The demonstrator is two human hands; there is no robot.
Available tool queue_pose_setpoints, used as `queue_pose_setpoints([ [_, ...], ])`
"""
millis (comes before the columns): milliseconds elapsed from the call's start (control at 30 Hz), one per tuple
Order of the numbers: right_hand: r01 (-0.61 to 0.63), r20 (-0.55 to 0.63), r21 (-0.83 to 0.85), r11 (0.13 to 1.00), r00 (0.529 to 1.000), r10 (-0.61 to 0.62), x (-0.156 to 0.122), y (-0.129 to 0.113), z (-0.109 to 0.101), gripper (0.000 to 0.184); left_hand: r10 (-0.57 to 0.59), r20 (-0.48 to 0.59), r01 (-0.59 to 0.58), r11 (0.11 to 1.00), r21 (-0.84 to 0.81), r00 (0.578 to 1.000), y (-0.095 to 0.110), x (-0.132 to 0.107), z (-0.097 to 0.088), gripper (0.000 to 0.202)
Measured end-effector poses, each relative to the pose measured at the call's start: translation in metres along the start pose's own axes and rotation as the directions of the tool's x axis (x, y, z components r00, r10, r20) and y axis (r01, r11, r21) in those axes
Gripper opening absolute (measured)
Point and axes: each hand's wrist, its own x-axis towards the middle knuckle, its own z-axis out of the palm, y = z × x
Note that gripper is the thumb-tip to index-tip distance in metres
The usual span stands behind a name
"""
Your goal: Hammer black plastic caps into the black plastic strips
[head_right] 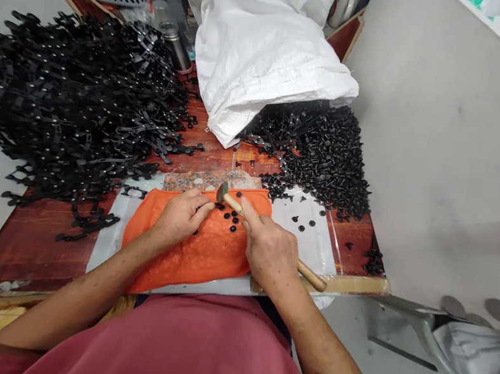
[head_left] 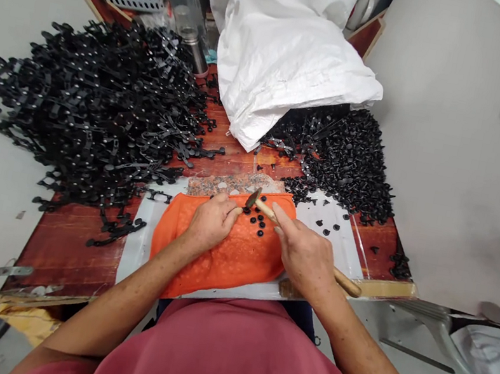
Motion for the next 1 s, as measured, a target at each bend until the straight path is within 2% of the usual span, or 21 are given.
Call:
queue_pose_setpoints([
  [67,-0.011,-0.036,0.018,1.0,0.999,0.012,-0.001,0.0,0.001,0.052,-0.001,0.003,0.001,1.0,0.006,1.0,0.0,0.0,0.001,0.033],
  [233,-0.021,0.037,0.043,0.999,0.999,0.019,-0.003,0.001,0.005,0.052,0.0,0.007,0.0,1.0,-0.009,1.0,0.001,0.001,-0.001,0.032],
  [400,-0.036,-0.076,0.209,0.977,0.996,0.053,-0.006,0.011,0.007,0.051,-0.024,-0.006,0.023,0.994,-0.109,1.0,0.0,0.002,-0.006,0.037],
  [567,-0.042,-0.033,0.166,0.985,0.998,0.048,-0.014,0.017,0.014,0.05,-0.041,-0.018,0.039,0.991,-0.131,0.999,0.001,0.003,-0.008,0.038],
  [833,-0.064,-0.062,0.161,0.985,0.995,0.075,-0.017,0.021,0.02,0.051,-0.053,0.02,0.054,0.997,-0.053,0.998,0.005,0.001,-0.004,0.036],
  [1000,-0.057,-0.057,0.186,0.981,0.996,0.069,-0.017,0.021,0.022,0.051,-0.024,0.013,0.024,1.0,-0.02,1.0,0.002,0.0,-0.001,0.034],
])
